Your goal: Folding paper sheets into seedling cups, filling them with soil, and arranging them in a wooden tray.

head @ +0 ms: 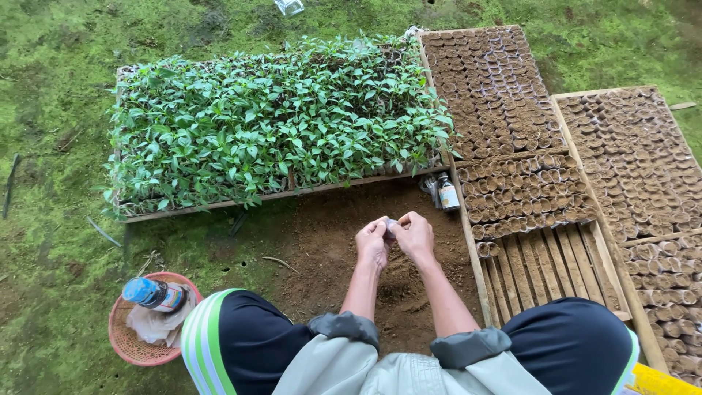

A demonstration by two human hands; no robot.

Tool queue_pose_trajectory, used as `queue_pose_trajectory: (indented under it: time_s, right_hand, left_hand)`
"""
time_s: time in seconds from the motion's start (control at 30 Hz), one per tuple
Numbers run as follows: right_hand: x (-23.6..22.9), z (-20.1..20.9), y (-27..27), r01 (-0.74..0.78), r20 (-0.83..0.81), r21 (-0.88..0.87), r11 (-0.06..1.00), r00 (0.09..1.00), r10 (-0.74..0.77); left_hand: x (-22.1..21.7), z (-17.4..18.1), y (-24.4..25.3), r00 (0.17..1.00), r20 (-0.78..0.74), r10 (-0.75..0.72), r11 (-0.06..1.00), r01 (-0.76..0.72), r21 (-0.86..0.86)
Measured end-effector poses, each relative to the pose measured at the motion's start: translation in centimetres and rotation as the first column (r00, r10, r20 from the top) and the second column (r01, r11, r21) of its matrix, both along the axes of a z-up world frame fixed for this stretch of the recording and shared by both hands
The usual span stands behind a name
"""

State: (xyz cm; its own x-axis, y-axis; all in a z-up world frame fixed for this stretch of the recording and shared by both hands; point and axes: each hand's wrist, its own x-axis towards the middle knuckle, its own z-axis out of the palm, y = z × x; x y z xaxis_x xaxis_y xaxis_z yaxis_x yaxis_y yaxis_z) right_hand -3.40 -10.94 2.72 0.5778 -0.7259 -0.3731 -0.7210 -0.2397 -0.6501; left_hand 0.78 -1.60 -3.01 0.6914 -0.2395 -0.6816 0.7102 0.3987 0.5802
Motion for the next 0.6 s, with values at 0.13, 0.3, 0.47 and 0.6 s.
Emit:
queue_pose_trajectory:
  time_s: [0.13, 0.3, 0.47, 0.6]
  right_hand:
    - [-0.2, -0.3, 0.2, -0.028, -0.047, -0.081, 0.996, 0.999, 0.024]
    - [-2.4, -5.1, 0.3, -0.081, -0.203, -0.100, 0.992, 0.977, 0.060]
    - [-4.1, -4.2, 5.4, -0.325, -0.481, 0.039, 0.945, 0.823, 0.302]
    - [-4.8, -11.3, 5.1, -0.407, -0.398, -0.018, 0.913, 0.841, 0.367]
  left_hand:
    - [0.5, -1.2, 0.3, 0.999, -0.010, 0.047, 0.998, -0.048, -0.044]
    - [1.5, -2.8, 1.4, 0.991, -0.066, 0.113, 0.990, -0.118, -0.082]
    - [1.9, -3.6, 2.0, 0.982, -0.131, 0.137, 0.970, -0.160, -0.183]
    - [1.9, -1.2, 2.3, 0.982, -0.130, 0.135, 0.962, -0.161, -0.221]
